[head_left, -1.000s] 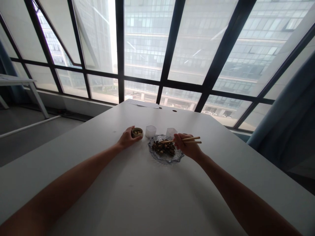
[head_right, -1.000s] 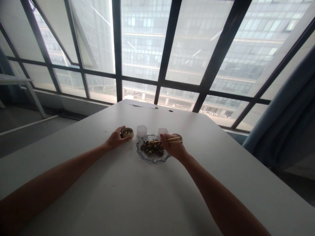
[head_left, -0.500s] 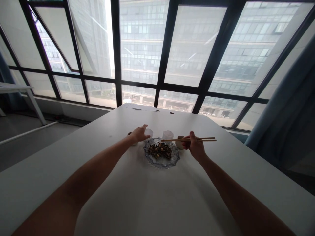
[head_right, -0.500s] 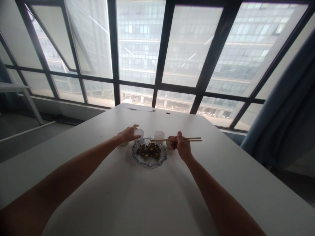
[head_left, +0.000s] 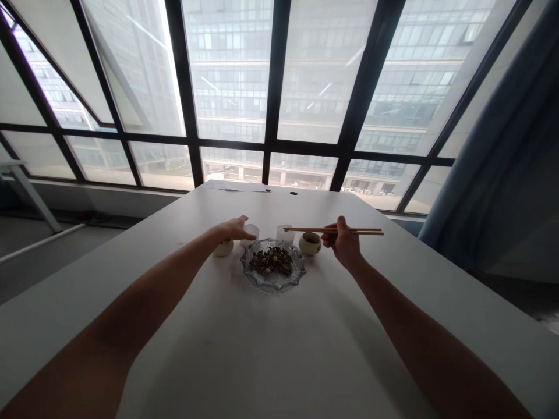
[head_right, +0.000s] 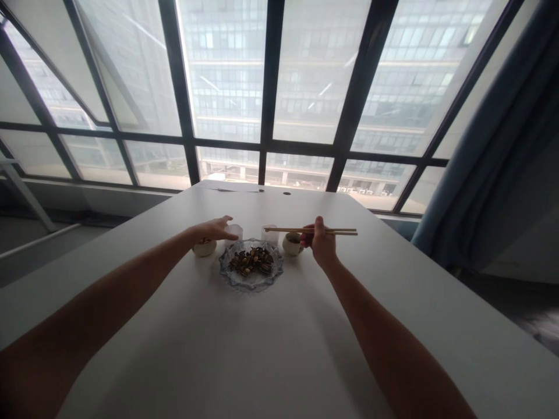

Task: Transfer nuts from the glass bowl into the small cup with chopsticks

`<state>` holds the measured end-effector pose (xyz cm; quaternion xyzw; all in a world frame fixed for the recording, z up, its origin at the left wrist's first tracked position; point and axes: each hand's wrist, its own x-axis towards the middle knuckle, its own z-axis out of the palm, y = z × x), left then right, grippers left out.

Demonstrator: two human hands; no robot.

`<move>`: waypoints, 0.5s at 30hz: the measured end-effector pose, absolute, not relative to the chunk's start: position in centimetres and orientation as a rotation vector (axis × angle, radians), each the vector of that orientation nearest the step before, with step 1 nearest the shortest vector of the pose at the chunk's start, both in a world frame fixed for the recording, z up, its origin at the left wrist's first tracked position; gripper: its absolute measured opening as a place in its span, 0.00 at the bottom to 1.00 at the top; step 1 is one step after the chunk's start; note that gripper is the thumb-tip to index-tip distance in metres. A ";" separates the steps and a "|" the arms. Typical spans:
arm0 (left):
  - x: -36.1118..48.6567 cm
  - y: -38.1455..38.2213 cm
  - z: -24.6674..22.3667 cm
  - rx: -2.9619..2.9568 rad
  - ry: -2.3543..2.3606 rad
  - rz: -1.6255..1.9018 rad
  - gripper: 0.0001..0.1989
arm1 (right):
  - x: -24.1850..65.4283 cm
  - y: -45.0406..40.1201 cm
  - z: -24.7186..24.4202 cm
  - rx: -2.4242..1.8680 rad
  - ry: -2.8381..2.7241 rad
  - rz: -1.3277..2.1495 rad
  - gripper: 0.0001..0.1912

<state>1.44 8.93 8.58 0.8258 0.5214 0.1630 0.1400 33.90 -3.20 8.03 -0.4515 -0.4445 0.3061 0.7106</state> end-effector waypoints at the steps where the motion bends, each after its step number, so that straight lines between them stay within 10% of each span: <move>1: 2.2 9.4 8.9 2.398 1.501 0.463 0.50 | 34.2 -3.2 8.1 -1.003 -0.972 0.661 0.33; 15: 13.6 8.6 7.9 2.640 1.006 0.722 0.48 | 35.8 -4.0 8.8 -1.044 -0.975 0.409 0.34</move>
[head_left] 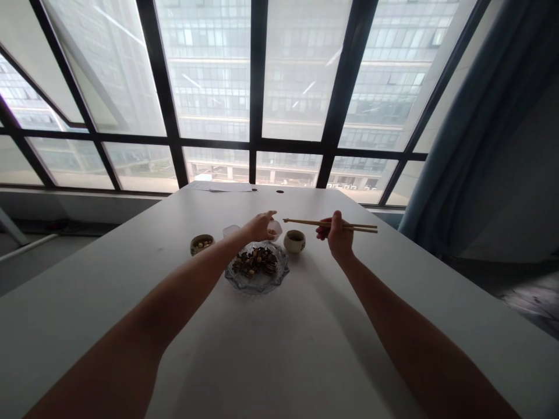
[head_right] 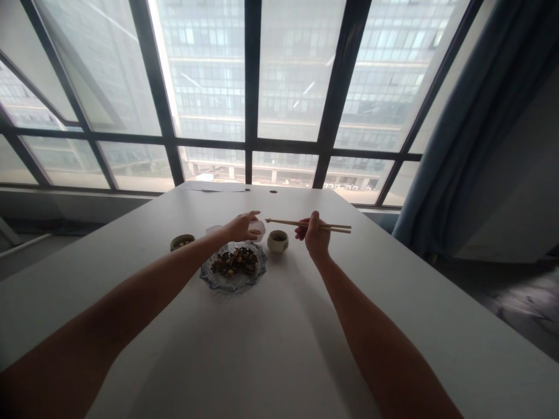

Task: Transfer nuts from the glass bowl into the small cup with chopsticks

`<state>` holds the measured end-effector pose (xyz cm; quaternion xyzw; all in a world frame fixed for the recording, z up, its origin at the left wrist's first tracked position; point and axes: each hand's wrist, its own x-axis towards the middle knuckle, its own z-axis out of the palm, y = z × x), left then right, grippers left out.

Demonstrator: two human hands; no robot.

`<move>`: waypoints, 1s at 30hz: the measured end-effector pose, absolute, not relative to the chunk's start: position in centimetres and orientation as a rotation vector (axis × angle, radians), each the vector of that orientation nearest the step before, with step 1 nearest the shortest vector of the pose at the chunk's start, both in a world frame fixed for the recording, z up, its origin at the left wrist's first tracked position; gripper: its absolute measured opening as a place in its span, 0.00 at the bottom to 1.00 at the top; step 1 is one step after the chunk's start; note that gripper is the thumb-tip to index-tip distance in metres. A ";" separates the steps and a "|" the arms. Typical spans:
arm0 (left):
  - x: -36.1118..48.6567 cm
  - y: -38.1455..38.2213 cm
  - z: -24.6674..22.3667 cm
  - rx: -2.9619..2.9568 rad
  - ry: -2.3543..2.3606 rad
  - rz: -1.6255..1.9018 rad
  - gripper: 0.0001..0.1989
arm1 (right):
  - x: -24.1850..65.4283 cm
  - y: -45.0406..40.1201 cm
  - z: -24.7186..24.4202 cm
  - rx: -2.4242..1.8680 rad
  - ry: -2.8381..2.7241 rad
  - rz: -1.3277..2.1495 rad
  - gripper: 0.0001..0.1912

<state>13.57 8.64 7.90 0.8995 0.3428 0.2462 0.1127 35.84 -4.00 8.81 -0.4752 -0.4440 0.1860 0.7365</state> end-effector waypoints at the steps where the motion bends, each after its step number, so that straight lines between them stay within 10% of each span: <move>1: 13.3 8.5 8.0 2.657 0.973 0.773 0.48 | 35.5 -4.3 8.9 -1.038 -0.996 0.388 0.34; 30: 0.3 4.5 9.0 2.576 1.244 0.985 0.32 | 30.6 -6.3 9.8 -1.081 -1.625 0.698 0.34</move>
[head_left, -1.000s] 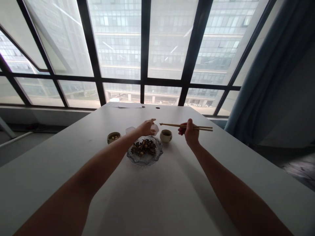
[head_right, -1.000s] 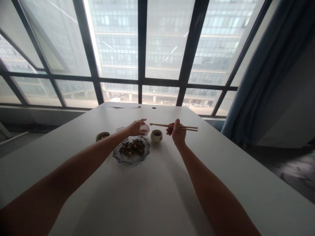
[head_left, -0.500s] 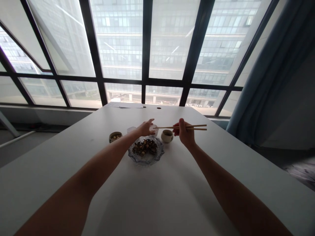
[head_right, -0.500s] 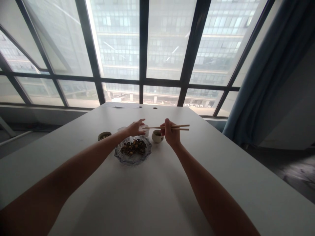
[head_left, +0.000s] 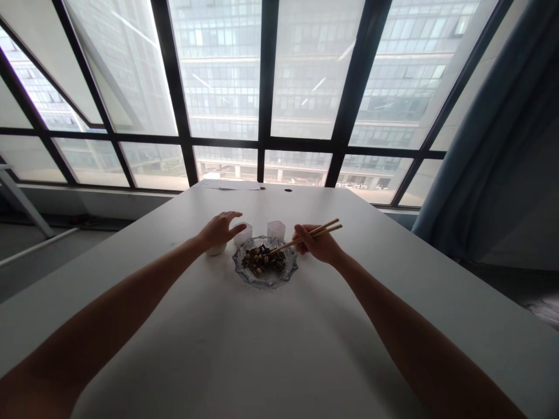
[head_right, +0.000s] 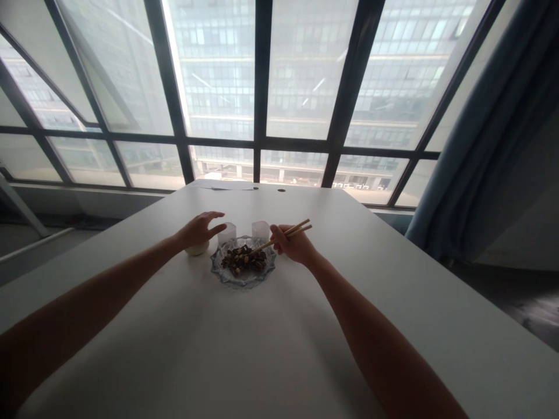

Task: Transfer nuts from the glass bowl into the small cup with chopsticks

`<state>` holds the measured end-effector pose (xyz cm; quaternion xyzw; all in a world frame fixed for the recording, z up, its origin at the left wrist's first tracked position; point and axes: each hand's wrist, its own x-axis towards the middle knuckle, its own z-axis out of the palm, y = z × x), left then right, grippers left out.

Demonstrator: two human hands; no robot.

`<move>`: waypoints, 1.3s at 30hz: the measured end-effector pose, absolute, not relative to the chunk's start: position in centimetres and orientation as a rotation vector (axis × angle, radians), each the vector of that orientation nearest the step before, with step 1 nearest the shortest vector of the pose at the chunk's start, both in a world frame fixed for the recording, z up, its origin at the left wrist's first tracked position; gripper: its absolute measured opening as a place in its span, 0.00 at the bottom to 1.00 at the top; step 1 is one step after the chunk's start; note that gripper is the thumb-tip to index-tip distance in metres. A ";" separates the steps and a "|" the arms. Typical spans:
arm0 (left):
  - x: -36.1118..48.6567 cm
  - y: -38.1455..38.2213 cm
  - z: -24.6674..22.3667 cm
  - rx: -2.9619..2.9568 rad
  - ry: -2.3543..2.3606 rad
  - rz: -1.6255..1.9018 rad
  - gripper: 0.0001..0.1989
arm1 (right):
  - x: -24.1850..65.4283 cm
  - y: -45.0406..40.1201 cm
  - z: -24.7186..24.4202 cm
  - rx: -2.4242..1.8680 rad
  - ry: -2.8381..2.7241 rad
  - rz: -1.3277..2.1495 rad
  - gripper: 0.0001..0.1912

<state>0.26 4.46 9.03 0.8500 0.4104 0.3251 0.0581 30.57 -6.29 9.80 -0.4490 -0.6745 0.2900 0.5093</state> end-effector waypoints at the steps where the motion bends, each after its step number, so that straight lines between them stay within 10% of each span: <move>1: -1.0 4.1 8.7 2.559 1.295 1.027 0.32 | 30.7 -6.4 10.1 -1.076 -1.602 0.677 0.35; 39: -5.2 2.2 1.8 2.101 1.465 1.243 0.40 | 29.5 -10.0 13.7 -1.096 -2.314 0.096 0.29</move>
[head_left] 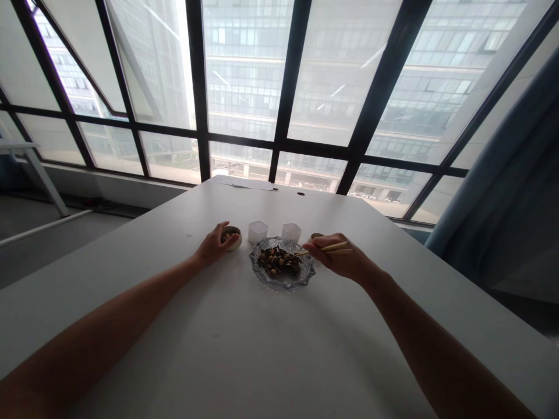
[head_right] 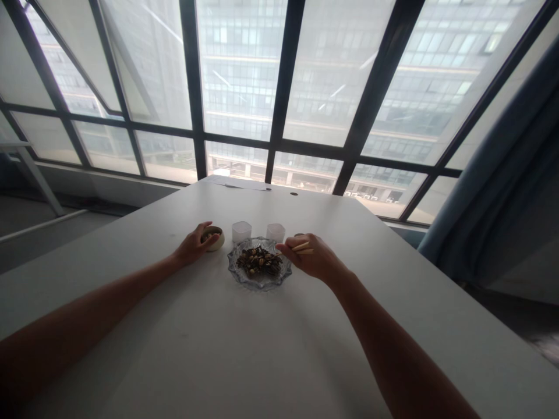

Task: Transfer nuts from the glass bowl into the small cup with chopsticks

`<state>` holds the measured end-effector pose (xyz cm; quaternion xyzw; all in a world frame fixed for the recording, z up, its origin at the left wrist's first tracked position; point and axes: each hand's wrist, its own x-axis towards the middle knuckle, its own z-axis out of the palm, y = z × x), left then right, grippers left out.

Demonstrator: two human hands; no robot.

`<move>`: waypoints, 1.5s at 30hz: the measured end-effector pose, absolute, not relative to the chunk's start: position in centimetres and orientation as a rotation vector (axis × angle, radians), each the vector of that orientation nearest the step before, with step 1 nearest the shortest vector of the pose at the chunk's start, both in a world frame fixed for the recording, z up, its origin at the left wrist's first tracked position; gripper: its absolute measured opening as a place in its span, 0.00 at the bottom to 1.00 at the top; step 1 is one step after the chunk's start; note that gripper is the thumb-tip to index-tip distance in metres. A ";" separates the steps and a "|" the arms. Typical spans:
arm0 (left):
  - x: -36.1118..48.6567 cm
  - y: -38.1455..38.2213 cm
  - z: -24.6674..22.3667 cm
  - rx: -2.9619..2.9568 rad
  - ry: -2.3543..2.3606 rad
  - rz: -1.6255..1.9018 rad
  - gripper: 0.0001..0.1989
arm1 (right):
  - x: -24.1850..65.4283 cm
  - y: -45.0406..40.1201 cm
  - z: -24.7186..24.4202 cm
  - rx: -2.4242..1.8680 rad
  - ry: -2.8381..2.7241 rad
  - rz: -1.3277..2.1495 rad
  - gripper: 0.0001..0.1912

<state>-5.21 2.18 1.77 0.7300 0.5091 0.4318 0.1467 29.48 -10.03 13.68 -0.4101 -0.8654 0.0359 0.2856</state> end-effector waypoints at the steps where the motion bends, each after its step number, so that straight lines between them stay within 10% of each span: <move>1: -5.2 2.1 1.8 2.100 1.467 1.240 0.41 | 29.3 -10.2 13.8 -1.107 -2.327 0.076 0.29; 45: -5.0 1.2 2.6 2.151 1.452 1.304 0.39 | 31.5 -7.4 12.0 -1.229 -1.555 0.619 0.34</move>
